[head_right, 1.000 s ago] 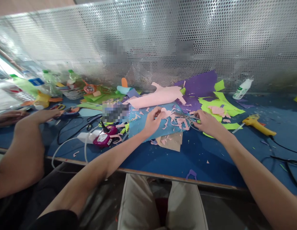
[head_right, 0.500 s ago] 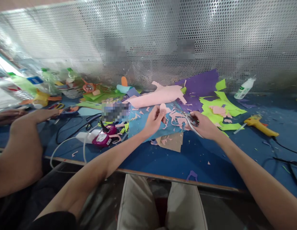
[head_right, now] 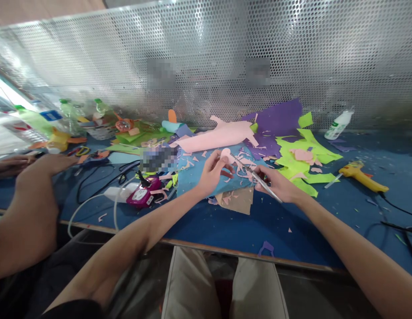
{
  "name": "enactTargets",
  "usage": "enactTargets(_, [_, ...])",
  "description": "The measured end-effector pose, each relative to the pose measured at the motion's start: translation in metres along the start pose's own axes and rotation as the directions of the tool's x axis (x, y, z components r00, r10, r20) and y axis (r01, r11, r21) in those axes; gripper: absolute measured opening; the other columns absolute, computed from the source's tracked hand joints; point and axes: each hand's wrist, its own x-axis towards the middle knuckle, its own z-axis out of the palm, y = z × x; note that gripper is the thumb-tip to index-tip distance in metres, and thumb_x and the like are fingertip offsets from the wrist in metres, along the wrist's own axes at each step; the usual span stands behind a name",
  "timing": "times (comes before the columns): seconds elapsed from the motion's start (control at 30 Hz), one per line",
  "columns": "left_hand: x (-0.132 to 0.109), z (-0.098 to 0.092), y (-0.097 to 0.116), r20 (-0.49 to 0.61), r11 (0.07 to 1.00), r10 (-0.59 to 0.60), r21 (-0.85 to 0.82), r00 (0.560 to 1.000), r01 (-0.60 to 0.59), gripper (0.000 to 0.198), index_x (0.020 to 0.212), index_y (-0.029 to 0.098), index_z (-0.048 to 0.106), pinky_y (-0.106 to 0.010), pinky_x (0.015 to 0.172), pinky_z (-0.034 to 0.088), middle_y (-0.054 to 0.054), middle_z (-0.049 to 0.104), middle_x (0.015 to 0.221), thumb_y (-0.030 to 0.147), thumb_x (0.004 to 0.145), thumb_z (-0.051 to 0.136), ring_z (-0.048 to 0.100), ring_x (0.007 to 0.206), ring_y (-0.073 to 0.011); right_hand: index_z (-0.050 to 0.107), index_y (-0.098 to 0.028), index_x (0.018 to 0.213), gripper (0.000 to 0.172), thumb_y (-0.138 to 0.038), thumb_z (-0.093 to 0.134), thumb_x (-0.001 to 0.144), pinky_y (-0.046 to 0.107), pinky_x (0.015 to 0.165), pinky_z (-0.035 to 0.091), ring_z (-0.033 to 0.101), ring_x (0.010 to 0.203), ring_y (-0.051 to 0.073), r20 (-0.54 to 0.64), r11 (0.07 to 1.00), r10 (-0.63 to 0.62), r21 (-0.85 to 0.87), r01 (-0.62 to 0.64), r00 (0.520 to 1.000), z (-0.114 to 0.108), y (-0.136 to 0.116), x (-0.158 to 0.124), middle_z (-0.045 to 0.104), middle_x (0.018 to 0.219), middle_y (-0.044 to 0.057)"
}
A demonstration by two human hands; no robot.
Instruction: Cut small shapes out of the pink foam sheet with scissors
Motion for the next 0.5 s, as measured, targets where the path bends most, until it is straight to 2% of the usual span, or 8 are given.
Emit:
enactTargets(0.03, [0.0006, 0.0007, 0.0001, -0.012, 1.0, -0.014, -0.02, 1.0, 0.014, 0.033, 0.096, 0.02, 0.05, -0.028, 0.06, 0.056, -0.002, 0.066, 0.085, 0.052, 0.095, 0.06, 0.064, 0.065, -0.0122, 0.058, -0.024, 0.095, 0.031, -0.05, 0.064, 0.08, 0.029, 0.06, 0.044, 0.053, 0.066, 0.017, -0.015, 1.0, 0.005, -0.013, -0.005, 1.0, -0.0003, 0.0009, 0.0001, 0.059, 0.08, 0.0])
enactTargets(0.1, [0.0018, 0.0007, -0.0007, -0.039, 1.0, -0.01, 0.009, 0.999, 0.011, 0.032, 0.097, 0.021, 0.049, -0.027, 0.06, 0.055, 0.001, 0.062, 0.077, 0.05, 0.094, 0.062, 0.062, 0.061, -0.0111, 0.058, -0.024, 0.094, 0.029, -0.048, 0.065, 0.08, 0.028, 0.059, 0.043, 0.053, 0.065, 0.017, -0.042, 0.999, 0.018, -0.051, -0.02, 0.999, -0.0009, 0.0023, 0.0003, 0.059, 0.078, -0.001])
enactTargets(0.17, [0.0026, -0.0012, -0.0017, -0.061, 0.994, 0.018, 0.113, 0.998, -0.011, 0.03, 0.095, 0.02, 0.053, -0.025, 0.059, 0.051, 0.004, 0.055, 0.069, 0.047, 0.092, 0.066, 0.058, 0.059, -0.01, 0.058, -0.024, 0.091, 0.027, -0.044, 0.068, 0.077, 0.027, 0.057, 0.041, 0.051, 0.061, 0.015, -0.065, 0.992, 0.03, -0.118, -0.038, 0.997, -0.0018, 0.0028, 0.0006, 0.057, 0.074, -0.002])
enactTargets(0.27, [0.0028, -0.0042, -0.0008, -0.074, 0.974, 0.032, 0.226, 0.997, -0.014, 0.03, 0.085, 0.018, 0.056, -0.023, 0.062, 0.049, 0.002, 0.052, 0.07, 0.046, 0.093, 0.063, 0.055, 0.064, -0.0099, 0.059, -0.024, 0.084, 0.025, -0.04, 0.072, 0.072, 0.025, 0.054, 0.037, 0.046, 0.056, 0.013, -0.088, 0.977, 0.046, -0.206, -0.063, 0.995, -0.0039, 0.0018, 0.001, 0.055, 0.067, -0.004])
enactTargets(0.33, [0.0024, -0.0042, 0.0017, -0.059, 0.98, 0.005, 0.199, 0.998, 0.006, 0.035, 0.082, 0.018, 0.055, -0.024, 0.066, 0.051, 0.0, 0.054, 0.076, 0.05, 0.095, 0.059, 0.055, 0.067, -0.0099, 0.059, -0.023, 0.082, 0.023, -0.04, 0.072, 0.072, 0.025, 0.052, 0.035, 0.045, 0.055, 0.013, -0.088, 0.975, 0.05, -0.21, -0.068, 0.995, -0.0053, 0.0012, 0.0012, 0.056, 0.066, -0.004])
enactTargets(0.43, [0.0015, -0.0009, 0.0058, -0.005, 0.992, -0.071, 0.101, 0.997, 0.071, 0.039, 0.088, 0.019, 0.052, -0.026, 0.067, 0.055, -0.002, 0.059, 0.083, 0.057, 0.096, 0.055, 0.059, 0.068, -0.0104, 0.06, -0.023, 0.079, 0.024, -0.042, 0.073, 0.072, 0.024, 0.051, 0.034, 0.045, 0.053, 0.012, -0.082, 0.979, 0.053, -0.193, -0.068, 0.995, -0.0059, 0.0028, 0.0016, 0.056, 0.062, -0.005])
enactTargets(0.5, [0.0013, 0.0011, 0.0069, 0.006, 0.992, -0.1, 0.078, 0.995, 0.1, 0.04, 0.092, 0.02, 0.049, -0.027, 0.064, 0.056, 0.0, 0.057, 0.079, 0.059, 0.096, 0.055, 0.057, 0.065, -0.0102, 0.061, -0.023, 0.075, 0.024, -0.042, 0.074, 0.071, 0.024, 0.051, 0.034, 0.045, 0.052, 0.012, -0.103, 0.978, 0.061, -0.195, -0.08, 0.993, -0.0052, 0.0057, 0.0022, 0.055, 0.059, -0.005])
